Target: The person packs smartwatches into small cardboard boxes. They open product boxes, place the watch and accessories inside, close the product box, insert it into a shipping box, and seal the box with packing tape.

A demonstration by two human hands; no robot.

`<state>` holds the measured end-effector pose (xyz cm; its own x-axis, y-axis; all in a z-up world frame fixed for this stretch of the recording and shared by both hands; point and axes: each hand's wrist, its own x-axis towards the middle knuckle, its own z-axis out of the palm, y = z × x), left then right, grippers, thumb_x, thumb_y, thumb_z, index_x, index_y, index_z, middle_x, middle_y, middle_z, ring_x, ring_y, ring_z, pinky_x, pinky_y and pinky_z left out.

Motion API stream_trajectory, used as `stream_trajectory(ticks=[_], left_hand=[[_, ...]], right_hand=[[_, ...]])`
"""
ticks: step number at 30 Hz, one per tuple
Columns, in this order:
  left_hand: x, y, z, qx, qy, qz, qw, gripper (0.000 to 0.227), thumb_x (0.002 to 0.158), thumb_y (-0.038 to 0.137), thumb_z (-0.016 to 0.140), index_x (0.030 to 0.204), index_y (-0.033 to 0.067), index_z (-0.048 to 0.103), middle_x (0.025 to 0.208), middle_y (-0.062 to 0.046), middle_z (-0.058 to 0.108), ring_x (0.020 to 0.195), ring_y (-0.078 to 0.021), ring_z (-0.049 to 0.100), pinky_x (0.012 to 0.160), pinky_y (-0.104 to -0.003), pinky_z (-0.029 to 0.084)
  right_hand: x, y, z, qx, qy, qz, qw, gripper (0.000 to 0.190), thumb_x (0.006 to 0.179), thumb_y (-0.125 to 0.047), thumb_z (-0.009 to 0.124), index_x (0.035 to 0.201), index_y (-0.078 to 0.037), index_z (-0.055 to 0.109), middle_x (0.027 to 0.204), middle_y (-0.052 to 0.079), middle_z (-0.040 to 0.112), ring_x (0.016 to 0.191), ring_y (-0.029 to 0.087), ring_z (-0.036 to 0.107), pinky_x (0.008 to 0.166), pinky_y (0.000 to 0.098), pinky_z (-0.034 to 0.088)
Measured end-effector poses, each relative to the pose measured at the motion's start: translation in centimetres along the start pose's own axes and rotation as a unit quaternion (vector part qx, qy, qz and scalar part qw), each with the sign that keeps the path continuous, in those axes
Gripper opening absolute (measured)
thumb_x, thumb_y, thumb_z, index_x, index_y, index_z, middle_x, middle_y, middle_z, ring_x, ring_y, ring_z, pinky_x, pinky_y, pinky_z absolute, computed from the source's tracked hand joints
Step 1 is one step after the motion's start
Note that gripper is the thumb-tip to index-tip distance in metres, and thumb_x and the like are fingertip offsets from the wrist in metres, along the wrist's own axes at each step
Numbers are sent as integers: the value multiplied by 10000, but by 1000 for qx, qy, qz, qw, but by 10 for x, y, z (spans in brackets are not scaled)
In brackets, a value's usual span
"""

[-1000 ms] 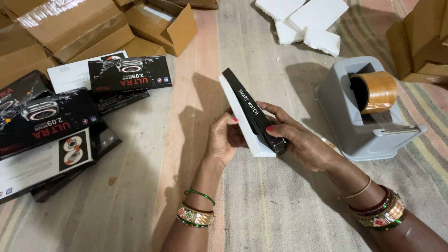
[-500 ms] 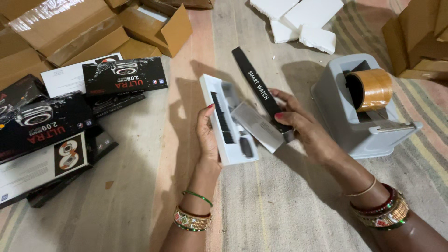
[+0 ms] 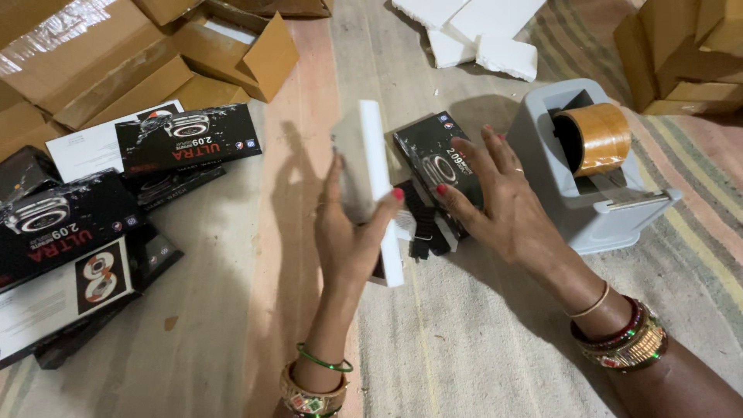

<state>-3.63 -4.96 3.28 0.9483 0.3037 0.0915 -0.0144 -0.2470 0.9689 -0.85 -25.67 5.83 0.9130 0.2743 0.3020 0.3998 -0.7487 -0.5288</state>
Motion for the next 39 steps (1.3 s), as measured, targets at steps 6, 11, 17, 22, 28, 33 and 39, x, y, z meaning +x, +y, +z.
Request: stream_trajectory(ticks=[6,11,17,22,28,33,39], left_hand=[[16,-9,-32,-418,-7,45,907,767,771,316,691,1426,-13,467,1148,-231,633,1050,-386,692,853,-553,561],[24,-11,-57,-535,-38,60,842,724,807,387,687,1366,-41,516,1144,-209,634,1078,-412,680,1032,-614,575],[25,-4,-56,-547,-106,-30,830,835,740,457,719,1361,-66,524,1127,-295,645,1034,-432,688,999,-593,572],[25,-4,-51,-527,-140,-54,836,891,734,484,743,1364,-97,499,1093,-325,645,1019,-447,686,978,-575,569],[28,-8,-51,-528,-117,-43,840,857,731,489,758,1330,-76,516,1033,-294,627,958,-427,690,947,-598,584],[28,-9,-48,-516,-113,-56,847,890,707,500,760,1344,-71,514,1022,-280,643,929,-410,708,930,-578,605],[26,-8,-46,-503,-118,-52,855,892,726,499,748,1336,-111,519,996,-300,655,891,-417,715,878,-551,615]], right_hand=[[4,-9,-5,75,-50,75,993,382,987,-260,607,1323,-80,616,1319,203,643,1047,338,723,876,423,609],[1,-12,0,43,-113,-146,982,267,859,-71,700,1123,-76,734,1183,141,734,907,289,778,768,354,631],[-9,-28,13,-50,-141,-195,969,348,819,-184,738,1159,-112,735,1280,101,694,818,322,744,723,420,609],[-12,-24,7,-203,-109,-105,967,300,905,-282,698,1140,-95,692,951,127,713,727,320,720,638,441,590],[-2,-5,18,-119,-39,-49,991,170,944,-202,665,1056,-76,683,983,104,721,691,292,710,618,422,592],[-1,4,17,-135,75,-48,987,234,894,-185,712,1074,-38,687,998,165,707,717,312,698,605,430,590],[-6,-11,20,-98,-69,-50,992,111,935,-232,697,993,-144,730,794,81,738,575,230,687,567,369,579]])
